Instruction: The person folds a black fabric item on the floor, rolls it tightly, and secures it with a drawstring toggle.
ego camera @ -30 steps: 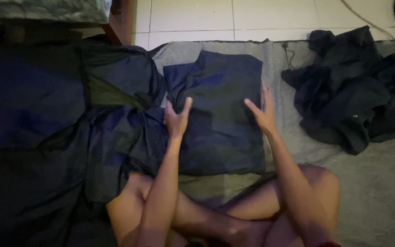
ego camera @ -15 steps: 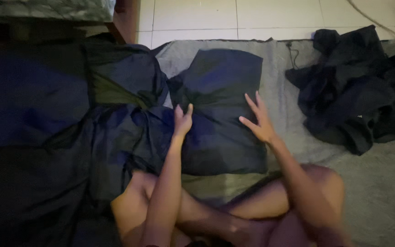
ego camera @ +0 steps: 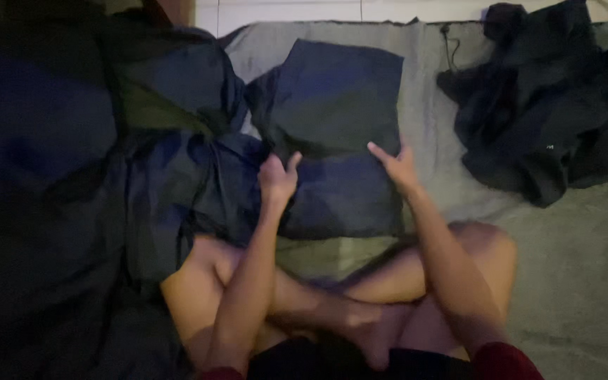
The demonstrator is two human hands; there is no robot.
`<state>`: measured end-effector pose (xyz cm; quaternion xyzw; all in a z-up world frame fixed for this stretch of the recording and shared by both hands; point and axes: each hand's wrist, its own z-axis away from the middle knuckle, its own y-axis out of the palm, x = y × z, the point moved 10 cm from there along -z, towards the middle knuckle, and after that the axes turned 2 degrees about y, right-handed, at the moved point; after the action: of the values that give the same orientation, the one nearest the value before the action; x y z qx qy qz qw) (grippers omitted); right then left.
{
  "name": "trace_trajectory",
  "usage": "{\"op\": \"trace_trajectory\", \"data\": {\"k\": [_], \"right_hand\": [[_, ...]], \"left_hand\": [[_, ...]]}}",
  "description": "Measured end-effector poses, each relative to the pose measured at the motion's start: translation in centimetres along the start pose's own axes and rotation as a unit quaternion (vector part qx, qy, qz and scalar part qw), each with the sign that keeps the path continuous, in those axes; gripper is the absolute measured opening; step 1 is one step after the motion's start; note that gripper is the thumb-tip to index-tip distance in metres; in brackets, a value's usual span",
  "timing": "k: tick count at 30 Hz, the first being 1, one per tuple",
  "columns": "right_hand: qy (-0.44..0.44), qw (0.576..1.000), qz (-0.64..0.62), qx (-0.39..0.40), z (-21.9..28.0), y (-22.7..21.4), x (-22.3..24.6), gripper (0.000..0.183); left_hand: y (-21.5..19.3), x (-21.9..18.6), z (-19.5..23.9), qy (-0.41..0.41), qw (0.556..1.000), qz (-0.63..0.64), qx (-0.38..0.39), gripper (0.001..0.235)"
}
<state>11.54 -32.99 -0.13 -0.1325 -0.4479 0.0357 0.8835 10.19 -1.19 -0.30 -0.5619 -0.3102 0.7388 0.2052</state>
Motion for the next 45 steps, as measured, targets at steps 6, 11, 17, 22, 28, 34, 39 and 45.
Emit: {"op": "trace_trajectory", "data": {"k": [6, 11, 17, 22, 28, 34, 39, 45], "right_hand": [[-0.179, 0.982, 0.016, -0.053, 0.7, -2.8, 3.6, 0.082], [-0.226, 0.951, 0.201, -0.07, 1.6, -2.2, 3.4, 0.096], [-0.366, 0.881, 0.284, -0.091, 6.0, -0.2, 3.6, 0.09], [-0.236, 0.945, 0.214, -0.079, 3.2, -1.6, 1.4, 0.114], [-0.036, 0.994, 0.104, -0.013, -0.8, -3.7, -6.5, 0.113], [0.082, 0.984, 0.143, -0.064, 0.5, -4.2, -8.0, 0.111], [0.017, 0.996, 0.061, -0.069, 2.6, -2.7, -6.1, 0.099], [-0.046, 0.993, 0.02, -0.11, 3.3, -2.3, -4.7, 0.093]], "left_hand": [[-2.7, -3.1, 0.2, 0.089, 0.958, 0.256, -0.095, 0.059], [-0.3, -1.6, -0.6, 0.03, 0.986, 0.159, -0.036, 0.05], [-5.3, -7.6, 4.1, 0.259, 0.936, -0.004, -0.238, 0.06], [-0.6, -8.4, 3.8, 0.225, 0.963, -0.108, -0.098, 0.079], [-0.2, -14.3, 1.9, 0.251, 0.94, -0.13, -0.19, 0.058], [3.1, -28.6, -5.3, 0.349, 0.915, -0.13, -0.152, 0.045], [10.0, -31.9, -13.5, 0.3, 0.921, -0.247, -0.015, 0.088], [16.1, -28.8, -15.4, 0.181, 0.907, -0.346, 0.16, 0.059]]}}
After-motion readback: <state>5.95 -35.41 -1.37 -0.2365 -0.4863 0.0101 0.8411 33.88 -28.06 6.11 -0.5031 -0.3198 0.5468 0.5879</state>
